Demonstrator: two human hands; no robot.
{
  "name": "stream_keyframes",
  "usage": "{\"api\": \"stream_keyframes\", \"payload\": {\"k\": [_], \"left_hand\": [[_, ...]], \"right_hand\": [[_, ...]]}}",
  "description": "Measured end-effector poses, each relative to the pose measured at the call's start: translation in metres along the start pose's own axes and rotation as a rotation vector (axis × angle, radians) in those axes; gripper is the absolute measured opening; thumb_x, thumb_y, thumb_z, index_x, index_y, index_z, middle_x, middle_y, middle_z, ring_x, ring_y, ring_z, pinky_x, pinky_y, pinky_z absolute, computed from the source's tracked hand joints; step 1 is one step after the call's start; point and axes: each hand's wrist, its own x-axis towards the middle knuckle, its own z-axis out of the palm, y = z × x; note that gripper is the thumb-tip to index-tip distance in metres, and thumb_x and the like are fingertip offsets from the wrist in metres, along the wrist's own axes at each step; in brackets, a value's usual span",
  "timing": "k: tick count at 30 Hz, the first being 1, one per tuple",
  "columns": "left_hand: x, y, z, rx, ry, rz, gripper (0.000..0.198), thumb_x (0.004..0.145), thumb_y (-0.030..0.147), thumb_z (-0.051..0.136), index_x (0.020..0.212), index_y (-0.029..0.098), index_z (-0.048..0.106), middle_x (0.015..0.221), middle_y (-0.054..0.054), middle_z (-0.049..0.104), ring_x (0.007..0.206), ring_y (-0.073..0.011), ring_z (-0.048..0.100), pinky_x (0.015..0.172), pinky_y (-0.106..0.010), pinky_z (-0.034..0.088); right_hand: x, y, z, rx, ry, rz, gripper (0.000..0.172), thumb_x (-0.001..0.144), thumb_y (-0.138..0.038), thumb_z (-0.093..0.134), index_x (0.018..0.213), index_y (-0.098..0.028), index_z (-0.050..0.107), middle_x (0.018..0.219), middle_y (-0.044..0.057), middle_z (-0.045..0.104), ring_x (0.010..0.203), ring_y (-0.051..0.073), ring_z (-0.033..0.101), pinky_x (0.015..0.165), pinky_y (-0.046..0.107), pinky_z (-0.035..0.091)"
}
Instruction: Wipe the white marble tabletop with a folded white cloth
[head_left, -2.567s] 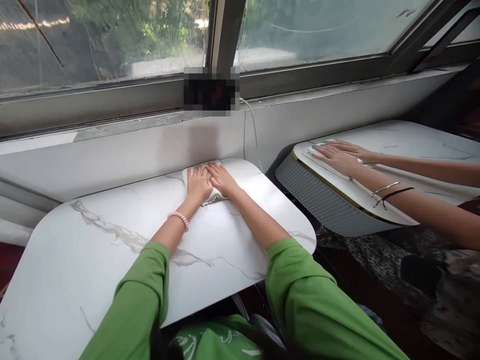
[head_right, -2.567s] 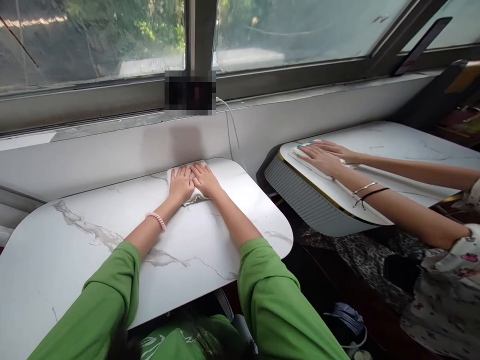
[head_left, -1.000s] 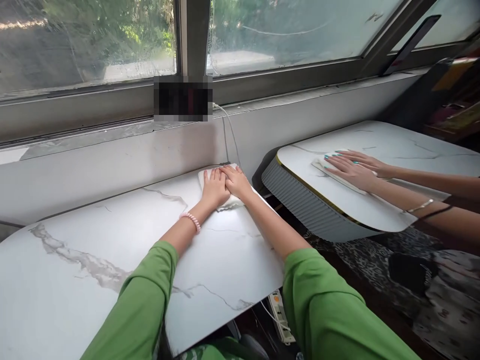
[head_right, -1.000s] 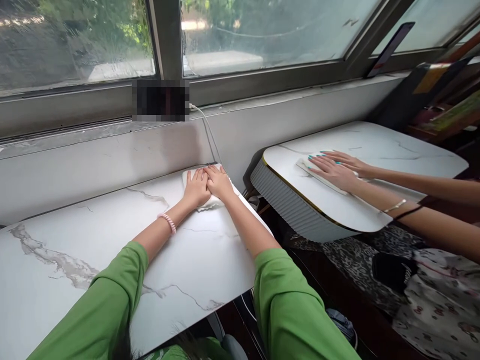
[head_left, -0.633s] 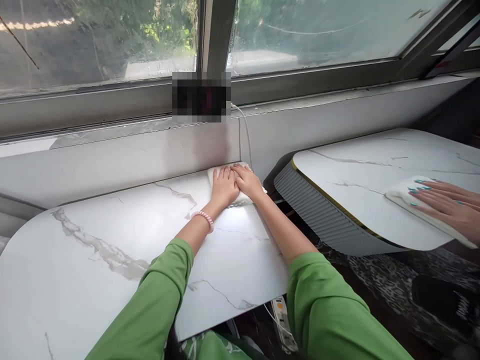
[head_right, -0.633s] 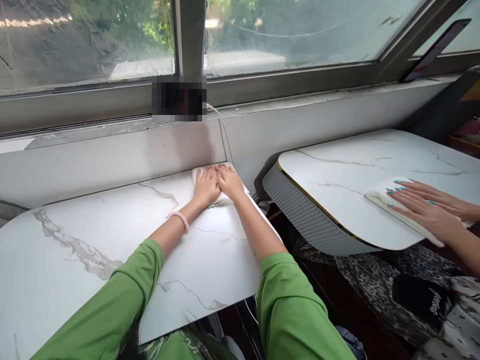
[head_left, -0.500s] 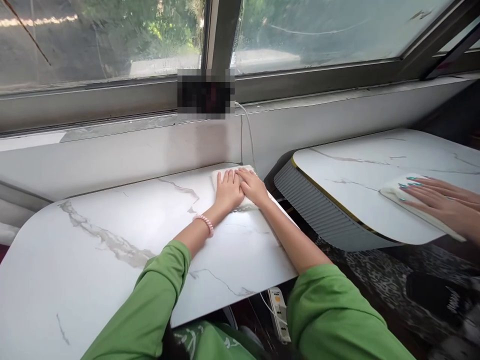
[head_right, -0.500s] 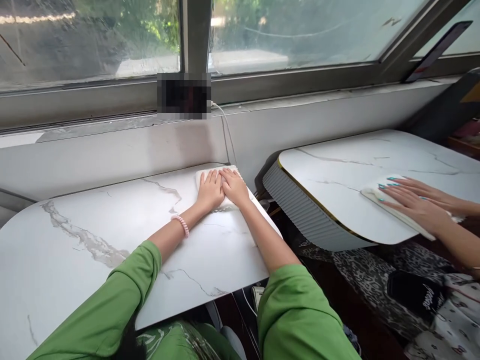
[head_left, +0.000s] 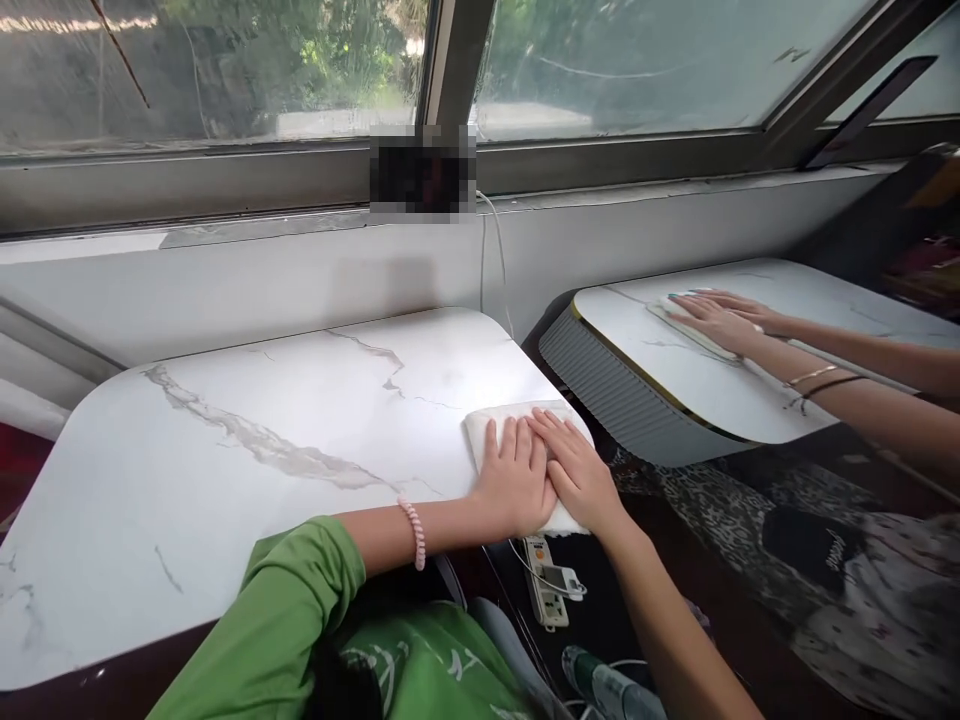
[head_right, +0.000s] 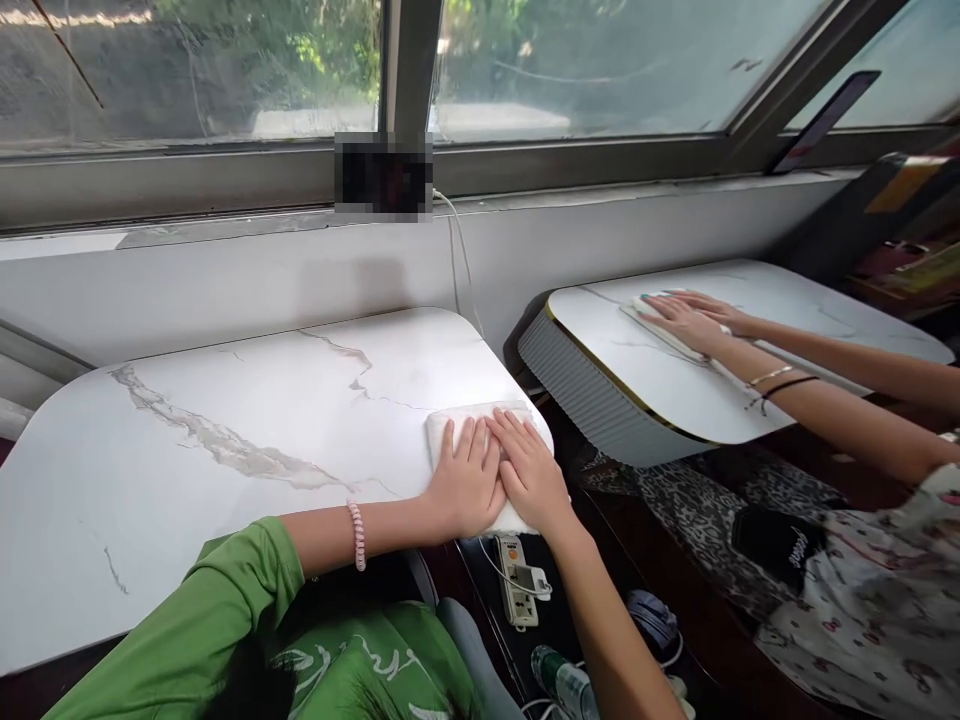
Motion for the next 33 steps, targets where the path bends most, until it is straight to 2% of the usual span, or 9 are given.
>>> {"api": "stream_keyframes", "payload": {"k": [4,9,12,16,20,23,27,33], "left_hand": [[-0.001,-0.016,-0.001,-0.048,-0.048,0.009,0.057,0.095,0.036,0.03,0.139,0.0,0.035,0.146,-0.019,0.032,0.137,-0.0323,0.025,0.112,-0.051,0.018],[0.001,-0.059,0.0,-0.111,-0.058,-0.025,0.053,0.094,0.032,0.031,0.14,0.005,0.035,0.147,-0.015,0.032,0.138,-0.0267,0.025,0.114,-0.047,0.015],[0.008,-0.097,-0.003,-0.143,-0.083,-0.102,0.051,0.094,0.03,0.031,0.141,0.009,0.035,0.148,-0.013,0.032,0.138,-0.0241,0.026,0.114,-0.046,0.014],[0.026,-0.158,-0.007,-0.16,-0.075,-0.178,0.048,0.093,0.028,0.034,0.138,0.014,0.039,0.146,-0.011,0.037,0.136,-0.0221,0.03,0.114,-0.044,0.014],[0.047,-0.215,-0.005,-0.135,-0.032,-0.236,0.044,0.093,0.023,0.033,0.135,0.017,0.043,0.144,-0.009,0.04,0.135,-0.0202,0.031,0.114,-0.043,0.013],[0.06,-0.243,0.001,-0.087,-0.009,-0.276,0.044,0.095,0.023,0.029,0.137,0.015,0.041,0.145,-0.009,0.038,0.135,-0.0203,0.03,0.114,-0.043,0.013],[0.067,-0.255,0.006,-0.041,0.007,-0.316,0.045,0.096,0.025,0.027,0.139,0.014,0.039,0.146,-0.011,0.037,0.135,-0.0217,0.031,0.114,-0.044,0.015],[0.05,-0.237,0.001,0.009,0.006,-0.351,0.045,0.097,0.027,0.027,0.139,0.017,0.039,0.147,-0.011,0.035,0.136,-0.0226,0.029,0.113,-0.047,0.014]], "right_hand": [[0.01,-0.013,0.01,-0.065,-0.015,0.072,0.054,0.081,-0.014,0.03,0.132,-0.013,0.048,0.139,0.011,0.047,0.133,0.022,0.037,0.11,0.049,0.031],[0.046,-0.028,0.035,-0.124,-0.014,0.122,0.052,0.081,-0.015,0.031,0.129,-0.012,0.051,0.138,0.012,0.048,0.132,0.023,0.038,0.109,0.047,0.031],[0.084,-0.036,0.055,-0.14,-0.046,0.122,0.052,0.082,-0.015,0.031,0.129,-0.011,0.051,0.139,0.012,0.047,0.132,0.023,0.037,0.109,0.046,0.03],[0.15,-0.047,0.084,-0.144,-0.105,0.104,0.051,0.082,-0.013,0.031,0.129,-0.009,0.051,0.14,0.013,0.046,0.133,0.024,0.036,0.109,0.045,0.029],[0.209,-0.057,0.112,-0.129,-0.075,0.138,0.049,0.083,-0.014,0.032,0.128,-0.011,0.052,0.138,0.012,0.048,0.132,0.026,0.037,0.108,0.045,0.027],[0.238,-0.06,0.125,-0.088,-0.038,0.156,0.048,0.085,-0.014,0.03,0.127,-0.011,0.053,0.136,0.012,0.05,0.13,0.025,0.038,0.108,0.044,0.026],[0.251,-0.058,0.132,-0.037,-0.003,0.131,0.047,0.085,-0.014,0.029,0.124,-0.011,0.055,0.132,0.011,0.054,0.128,0.024,0.04,0.108,0.043,0.027],[0.232,-0.062,0.127,0.02,0.002,0.106,0.047,0.086,-0.015,0.027,0.125,-0.012,0.055,0.134,0.011,0.052,0.129,0.023,0.04,0.108,0.043,0.027]]}}
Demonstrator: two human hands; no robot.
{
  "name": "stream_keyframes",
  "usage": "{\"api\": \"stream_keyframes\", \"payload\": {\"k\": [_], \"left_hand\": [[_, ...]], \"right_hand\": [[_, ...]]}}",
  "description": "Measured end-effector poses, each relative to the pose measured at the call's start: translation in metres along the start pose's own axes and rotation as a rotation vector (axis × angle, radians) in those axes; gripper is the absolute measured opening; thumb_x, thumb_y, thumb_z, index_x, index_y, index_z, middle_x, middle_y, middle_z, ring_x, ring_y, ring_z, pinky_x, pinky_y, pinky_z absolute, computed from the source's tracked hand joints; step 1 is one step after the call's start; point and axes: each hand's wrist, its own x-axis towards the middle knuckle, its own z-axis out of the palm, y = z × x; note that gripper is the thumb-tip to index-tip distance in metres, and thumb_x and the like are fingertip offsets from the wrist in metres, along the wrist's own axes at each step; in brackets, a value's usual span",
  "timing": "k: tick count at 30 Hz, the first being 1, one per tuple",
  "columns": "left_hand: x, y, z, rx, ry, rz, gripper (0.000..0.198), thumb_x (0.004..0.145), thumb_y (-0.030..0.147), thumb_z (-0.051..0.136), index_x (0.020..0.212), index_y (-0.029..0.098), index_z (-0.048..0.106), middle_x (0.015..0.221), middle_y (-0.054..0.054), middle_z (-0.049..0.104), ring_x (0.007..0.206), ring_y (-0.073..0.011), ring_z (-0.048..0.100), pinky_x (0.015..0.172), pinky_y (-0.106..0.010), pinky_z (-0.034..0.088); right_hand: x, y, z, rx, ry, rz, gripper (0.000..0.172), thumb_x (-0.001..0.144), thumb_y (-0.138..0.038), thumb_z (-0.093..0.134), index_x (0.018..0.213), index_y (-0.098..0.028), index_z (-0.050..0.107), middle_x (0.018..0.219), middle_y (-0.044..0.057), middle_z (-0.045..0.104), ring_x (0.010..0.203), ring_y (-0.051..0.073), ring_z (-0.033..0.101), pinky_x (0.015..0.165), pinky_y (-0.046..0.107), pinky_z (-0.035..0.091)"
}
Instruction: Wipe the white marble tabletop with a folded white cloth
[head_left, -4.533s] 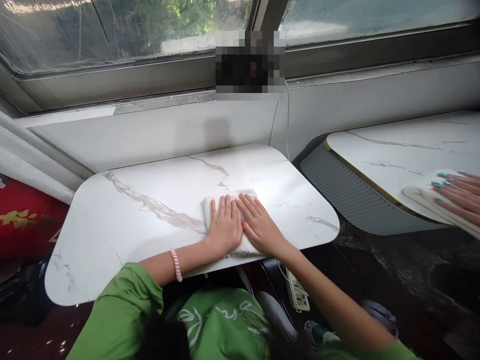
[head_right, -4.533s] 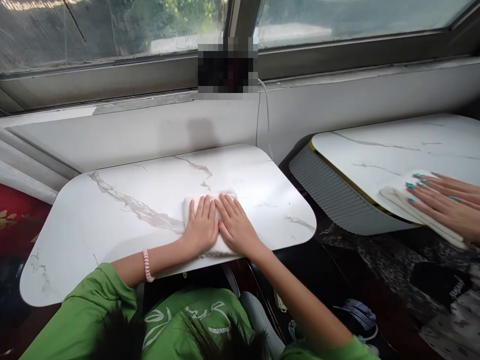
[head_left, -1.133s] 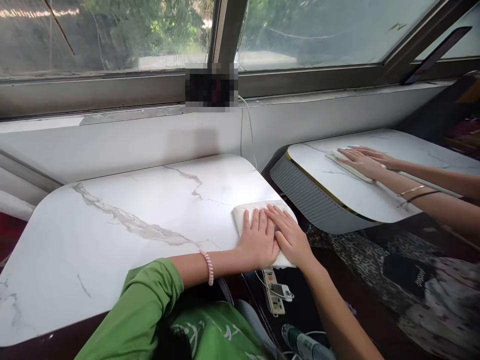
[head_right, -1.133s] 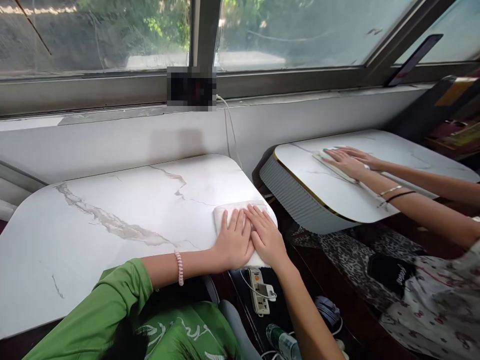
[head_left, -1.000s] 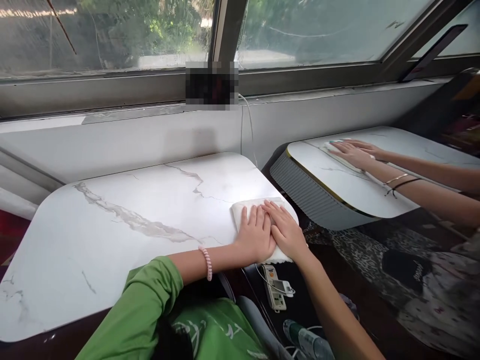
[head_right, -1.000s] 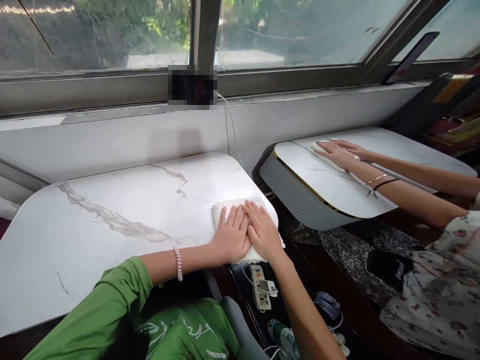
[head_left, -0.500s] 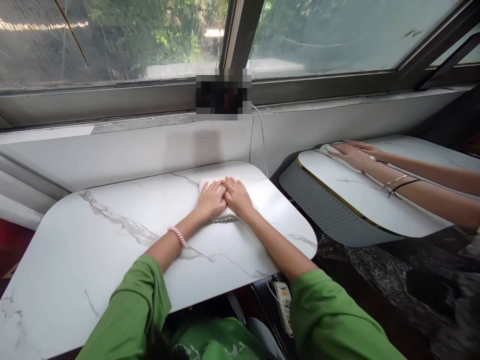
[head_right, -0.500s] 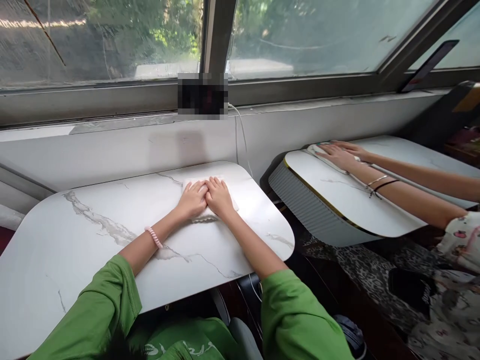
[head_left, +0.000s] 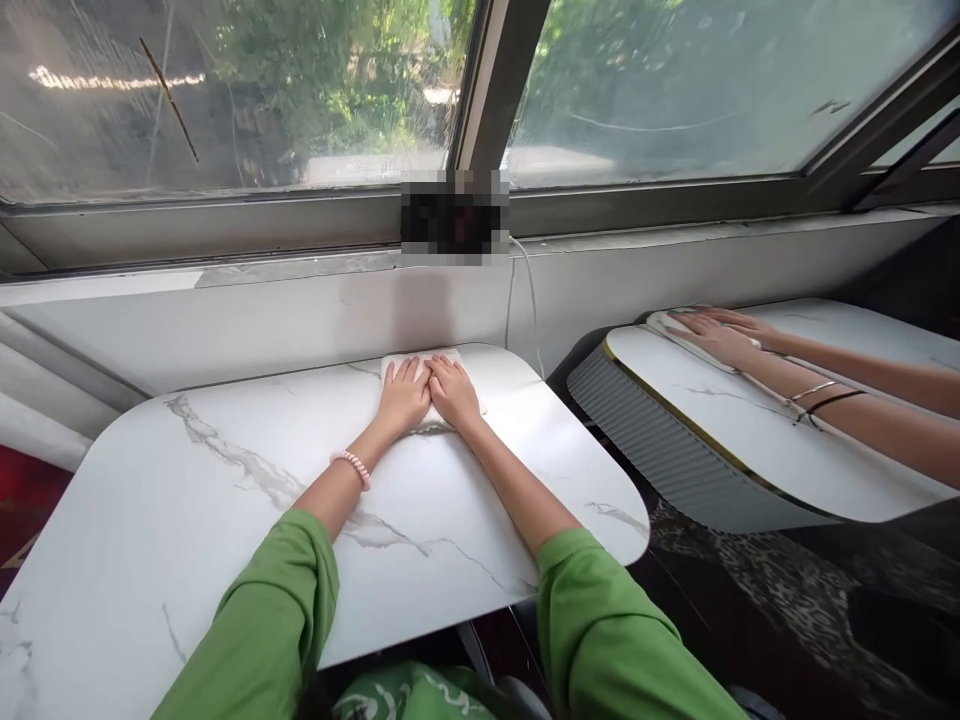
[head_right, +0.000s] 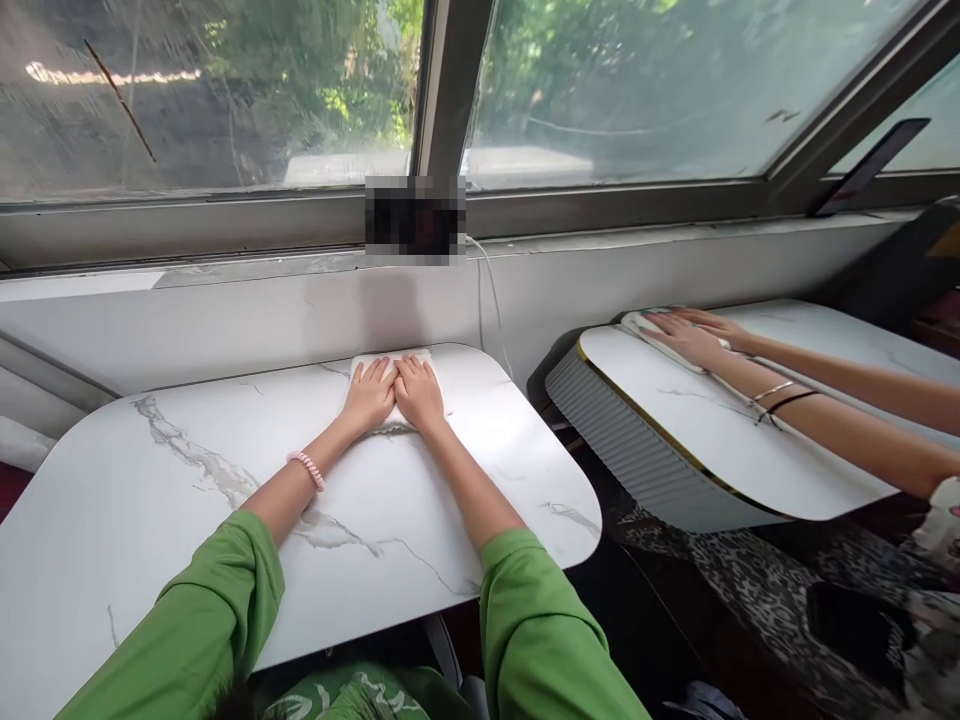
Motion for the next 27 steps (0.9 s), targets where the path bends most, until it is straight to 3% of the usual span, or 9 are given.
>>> {"api": "stream_keyframes", "payload": {"k": [5,12,16,21,27], "left_hand": [[-0.057,0.018,-0.014,0.027,-0.023,0.029,0.046,0.095,0.025,0.03,0.139,0.012,0.039,0.147,-0.014,0.033,0.137,-0.0246,0.027,0.113,-0.048,0.013],[-0.179,0.051,-0.045,0.061,-0.071,0.116,0.051,0.093,0.026,0.033,0.139,0.006,0.037,0.147,-0.019,0.031,0.138,-0.0296,0.022,0.112,-0.053,0.012],[-0.232,0.058,-0.061,0.083,-0.102,0.156,0.051,0.094,0.029,0.033,0.139,0.007,0.036,0.148,-0.019,0.028,0.139,-0.0309,0.019,0.112,-0.055,0.012],[-0.251,0.048,-0.068,0.048,-0.15,0.155,0.051,0.095,0.028,0.029,0.142,0.008,0.031,0.151,-0.017,0.023,0.141,-0.0279,0.015,0.112,-0.054,0.012],[-0.225,0.021,-0.069,-0.02,-0.243,0.113,0.057,0.096,0.032,0.027,0.144,0.003,0.023,0.151,-0.017,0.021,0.141,-0.0241,0.011,0.114,-0.048,0.013]], "right_hand": [[-0.053,-0.022,-0.014,-0.055,-0.08,-0.058,0.048,0.088,-0.018,0.029,0.129,-0.009,0.051,0.14,0.014,0.045,0.133,0.025,0.035,0.11,0.046,0.026],[-0.168,-0.07,-0.047,-0.033,-0.141,-0.163,0.051,0.09,-0.02,0.027,0.136,-0.008,0.044,0.142,0.013,0.043,0.135,0.023,0.033,0.111,0.046,0.025],[-0.211,-0.095,-0.064,0.023,-0.178,-0.216,0.05,0.092,-0.025,0.029,0.14,-0.012,0.039,0.142,0.01,0.043,0.135,0.021,0.033,0.111,0.044,0.027],[-0.221,-0.11,-0.067,0.003,-0.151,-0.238,0.051,0.093,-0.027,0.032,0.142,-0.013,0.037,0.141,0.01,0.045,0.134,0.022,0.036,0.11,0.043,0.028],[-0.197,-0.112,-0.049,-0.01,-0.144,-0.217,0.051,0.094,-0.028,0.03,0.14,-0.009,0.037,0.14,0.012,0.046,0.134,0.022,0.034,0.111,0.042,0.027]]}}
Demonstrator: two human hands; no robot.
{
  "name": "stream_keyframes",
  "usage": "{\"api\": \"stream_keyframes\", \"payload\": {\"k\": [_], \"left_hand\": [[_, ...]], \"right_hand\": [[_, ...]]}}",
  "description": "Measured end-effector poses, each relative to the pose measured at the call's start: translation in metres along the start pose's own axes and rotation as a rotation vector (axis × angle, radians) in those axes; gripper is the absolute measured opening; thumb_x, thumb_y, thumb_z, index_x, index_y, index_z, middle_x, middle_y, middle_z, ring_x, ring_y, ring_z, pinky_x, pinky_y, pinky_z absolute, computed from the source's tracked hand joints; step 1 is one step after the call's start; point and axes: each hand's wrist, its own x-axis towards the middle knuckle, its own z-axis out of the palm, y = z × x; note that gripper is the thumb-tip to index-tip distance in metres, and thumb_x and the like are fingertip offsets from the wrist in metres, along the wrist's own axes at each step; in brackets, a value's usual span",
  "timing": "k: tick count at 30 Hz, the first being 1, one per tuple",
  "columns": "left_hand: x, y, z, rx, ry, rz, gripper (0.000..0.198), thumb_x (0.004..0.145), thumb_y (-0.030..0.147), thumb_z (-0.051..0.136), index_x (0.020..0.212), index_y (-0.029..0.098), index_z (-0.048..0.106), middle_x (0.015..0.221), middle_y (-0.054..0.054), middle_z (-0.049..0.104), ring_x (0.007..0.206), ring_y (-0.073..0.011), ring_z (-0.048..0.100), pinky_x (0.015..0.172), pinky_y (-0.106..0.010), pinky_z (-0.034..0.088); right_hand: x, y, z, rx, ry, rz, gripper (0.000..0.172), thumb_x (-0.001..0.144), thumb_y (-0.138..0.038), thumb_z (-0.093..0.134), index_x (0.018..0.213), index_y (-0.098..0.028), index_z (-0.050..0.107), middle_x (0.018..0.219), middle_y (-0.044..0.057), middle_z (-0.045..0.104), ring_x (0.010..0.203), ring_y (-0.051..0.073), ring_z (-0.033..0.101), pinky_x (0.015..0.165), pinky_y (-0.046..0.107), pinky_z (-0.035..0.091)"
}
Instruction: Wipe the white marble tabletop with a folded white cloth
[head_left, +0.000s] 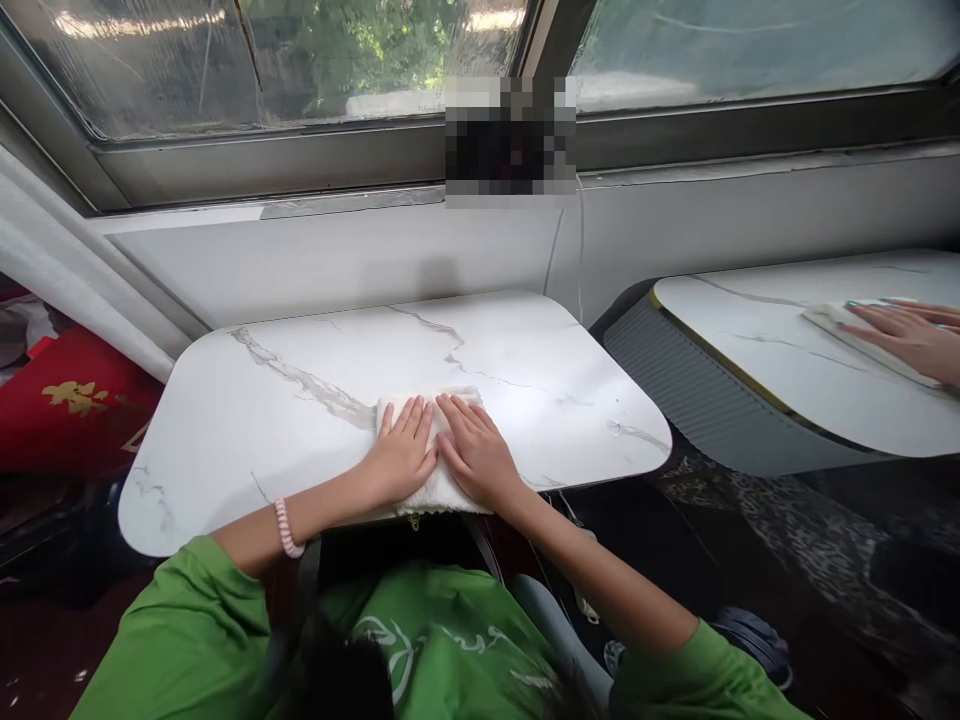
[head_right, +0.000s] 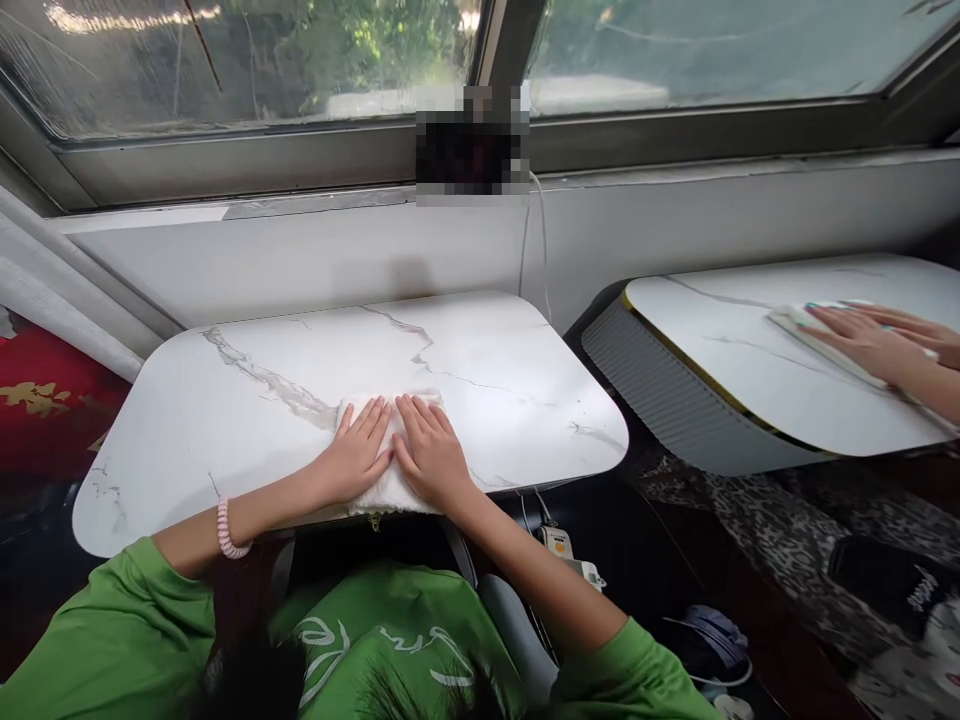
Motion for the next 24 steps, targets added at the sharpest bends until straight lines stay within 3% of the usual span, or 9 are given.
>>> {"api": "stream_keyframes", "payload": {"k": [4,10,14,18,24], "left_hand": [[0.037,-0.037,-0.003,-0.097,-0.024,-0.094,0.055,0.094,0.03,0.028,0.145,0.008,0.024,0.152,-0.012,0.021,0.141,-0.0199,0.013,0.115,-0.045,0.012],[0.106,-0.1,-0.001,-0.041,0.239,-0.224,0.047,0.094,0.022,0.025,0.139,0.014,0.037,0.148,-0.007,0.034,0.138,-0.017,0.026,0.115,-0.041,0.011],[0.141,-0.133,-0.006,-0.006,0.293,-0.276,0.046,0.093,0.018,0.026,0.136,0.012,0.042,0.145,-0.009,0.04,0.135,-0.0175,0.031,0.115,-0.041,0.014],[0.159,-0.151,-0.011,0.008,0.308,-0.267,0.045,0.093,0.017,0.026,0.134,0.013,0.044,0.143,-0.007,0.043,0.134,-0.017,0.033,0.114,-0.04,0.015],[0.162,-0.154,-0.008,0.018,0.304,-0.269,0.045,0.094,0.018,0.025,0.134,0.016,0.043,0.144,-0.006,0.04,0.135,-0.0168,0.031,0.114,-0.04,0.015]], "right_hand": [[0.044,0.008,0.024,-0.053,0.014,0.027,0.051,0.092,-0.025,0.029,0.139,-0.006,0.04,0.142,0.015,0.042,0.135,0.025,0.032,0.111,0.045,0.024],[0.148,0.03,0.06,-0.059,0.024,0.041,0.051,0.089,-0.019,0.03,0.135,-0.003,0.044,0.141,0.017,0.043,0.134,0.027,0.034,0.11,0.046,0.023],[0.203,0.041,0.072,-0.057,0.041,0.038,0.05,0.088,-0.017,0.032,0.133,-0.002,0.046,0.139,0.016,0.046,0.132,0.026,0.036,0.111,0.043,0.021],[0.225,0.047,0.078,-0.041,0.064,0.051,0.048,0.089,-0.017,0.031,0.131,-0.003,0.047,0.138,0.016,0.047,0.131,0.026,0.037,0.11,0.044,0.021],[0.227,0.048,0.077,-0.049,0.035,0.067,0.047,0.09,-0.017,0.031,0.133,-0.003,0.044,0.14,0.015,0.044,0.132,0.024,0.033,0.112,0.041,0.017]]}}
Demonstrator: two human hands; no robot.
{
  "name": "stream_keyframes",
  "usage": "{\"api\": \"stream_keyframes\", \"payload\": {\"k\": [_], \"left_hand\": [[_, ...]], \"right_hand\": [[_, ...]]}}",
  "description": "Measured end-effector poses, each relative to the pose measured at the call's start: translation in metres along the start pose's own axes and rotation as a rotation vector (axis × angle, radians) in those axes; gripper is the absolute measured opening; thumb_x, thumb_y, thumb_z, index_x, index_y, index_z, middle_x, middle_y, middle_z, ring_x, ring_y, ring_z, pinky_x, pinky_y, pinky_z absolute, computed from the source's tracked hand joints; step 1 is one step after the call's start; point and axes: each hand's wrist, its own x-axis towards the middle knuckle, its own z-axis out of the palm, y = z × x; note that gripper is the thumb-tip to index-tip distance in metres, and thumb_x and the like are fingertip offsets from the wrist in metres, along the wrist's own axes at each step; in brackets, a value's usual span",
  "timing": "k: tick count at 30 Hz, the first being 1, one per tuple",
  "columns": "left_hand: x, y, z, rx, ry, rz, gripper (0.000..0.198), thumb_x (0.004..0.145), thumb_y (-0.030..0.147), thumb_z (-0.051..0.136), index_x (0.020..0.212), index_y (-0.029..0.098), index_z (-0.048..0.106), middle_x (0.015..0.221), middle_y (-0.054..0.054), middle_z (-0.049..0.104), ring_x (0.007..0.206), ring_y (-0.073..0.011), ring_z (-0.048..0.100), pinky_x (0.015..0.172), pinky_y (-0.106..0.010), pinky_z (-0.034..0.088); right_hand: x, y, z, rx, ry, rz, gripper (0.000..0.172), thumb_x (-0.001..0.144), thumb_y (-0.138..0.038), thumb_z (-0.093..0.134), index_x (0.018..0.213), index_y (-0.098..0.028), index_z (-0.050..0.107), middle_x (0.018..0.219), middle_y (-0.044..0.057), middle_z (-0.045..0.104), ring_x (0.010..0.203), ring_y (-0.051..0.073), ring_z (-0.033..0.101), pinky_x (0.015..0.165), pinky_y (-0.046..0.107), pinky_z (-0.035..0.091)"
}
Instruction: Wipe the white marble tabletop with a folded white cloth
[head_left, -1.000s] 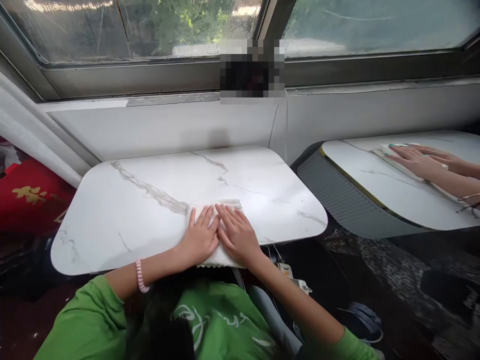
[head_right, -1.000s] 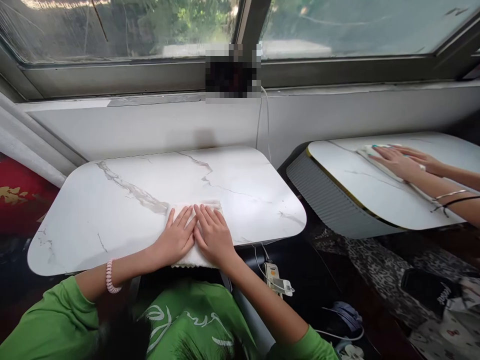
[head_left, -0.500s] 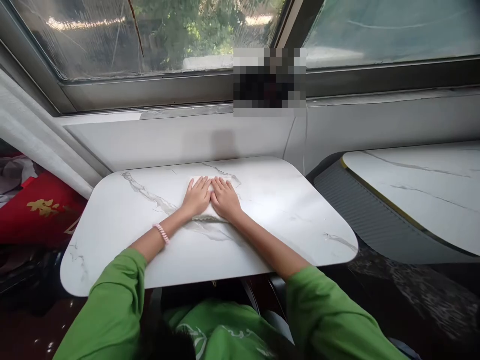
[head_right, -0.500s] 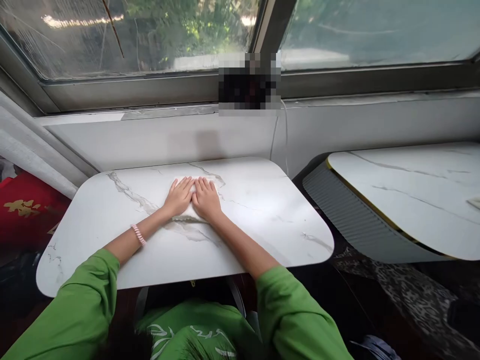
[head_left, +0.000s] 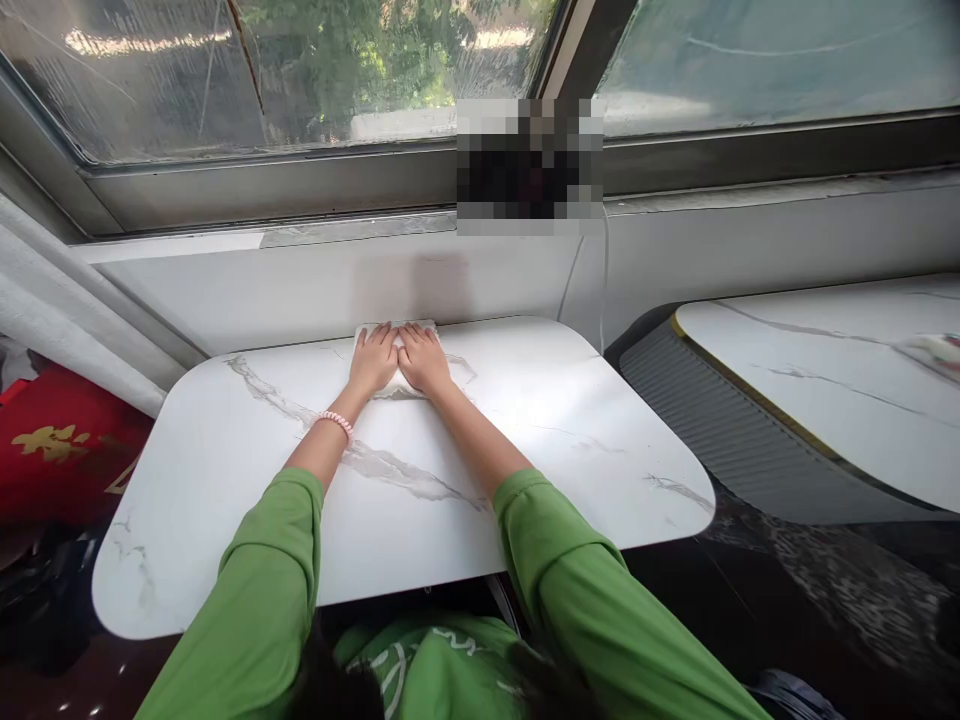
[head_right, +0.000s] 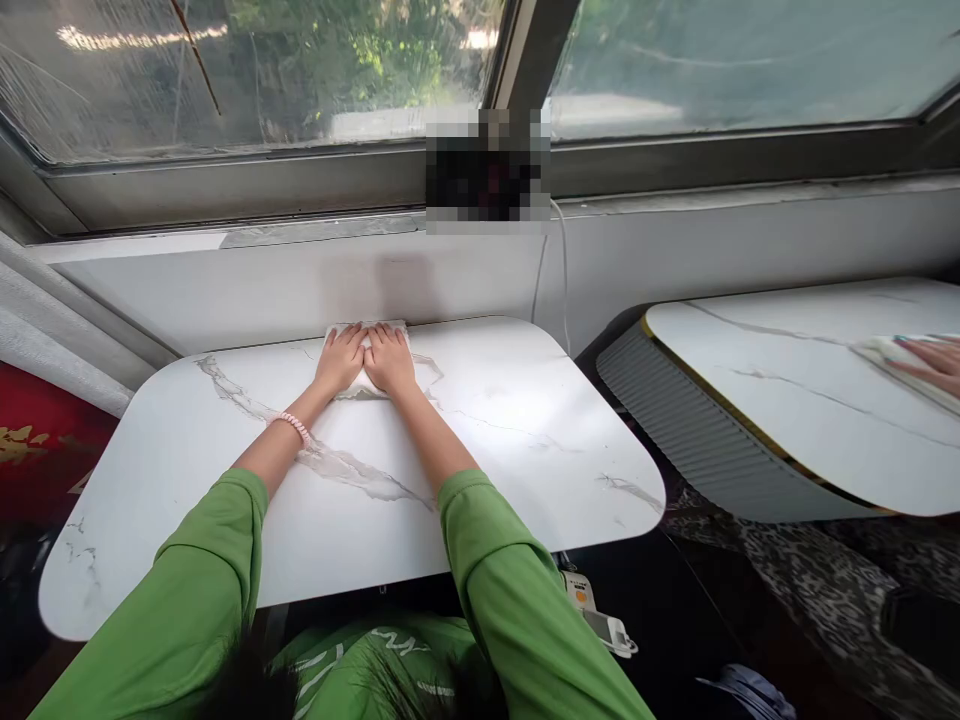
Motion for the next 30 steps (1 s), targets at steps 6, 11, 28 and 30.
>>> {"api": "stream_keyframes", "payload": {"k": [6,11,28,30], "left_hand": [[-0.014,0.007,-0.002,0.016,0.009,-0.041,0.044,0.094,0.019,0.025,0.135,0.015,0.042,0.145,-0.007,0.039,0.135,-0.0182,0.031,0.114,-0.042,0.014],[-0.06,0.023,-0.012,0.062,-0.003,-0.057,0.045,0.096,0.022,0.026,0.137,0.012,0.04,0.146,-0.01,0.037,0.136,-0.0203,0.029,0.114,-0.044,0.013],[-0.265,0.066,-0.067,0.163,0.015,0.0,0.05,0.093,0.016,0.029,0.143,0.008,0.03,0.149,-0.012,0.029,0.14,-0.0252,0.019,0.114,-0.05,0.015],[-0.265,0.066,-0.067,0.156,0.019,-0.018,0.05,0.093,0.016,0.029,0.143,0.008,0.031,0.149,-0.012,0.03,0.14,-0.0248,0.019,0.114,-0.05,0.015]], "right_hand": [[-0.012,-0.005,-0.009,0.019,-0.037,-0.001,0.047,0.091,-0.017,0.031,0.135,-0.005,0.043,0.143,0.014,0.042,0.134,0.023,0.032,0.113,0.04,0.017],[-0.05,-0.02,-0.019,0.02,-0.053,-0.064,0.049,0.09,-0.018,0.031,0.135,-0.003,0.044,0.142,0.015,0.042,0.134,0.025,0.033,0.112,0.041,0.02],[-0.223,-0.116,-0.052,0.013,-0.029,-0.274,0.05,0.092,-0.022,0.032,0.138,-0.003,0.04,0.146,0.015,0.035,0.138,0.028,0.024,0.112,0.048,0.027],[-0.221,-0.116,-0.052,0.013,-0.039,-0.284,0.05,0.092,-0.022,0.032,0.138,-0.003,0.041,0.145,0.015,0.036,0.138,0.028,0.024,0.112,0.047,0.026]]}}
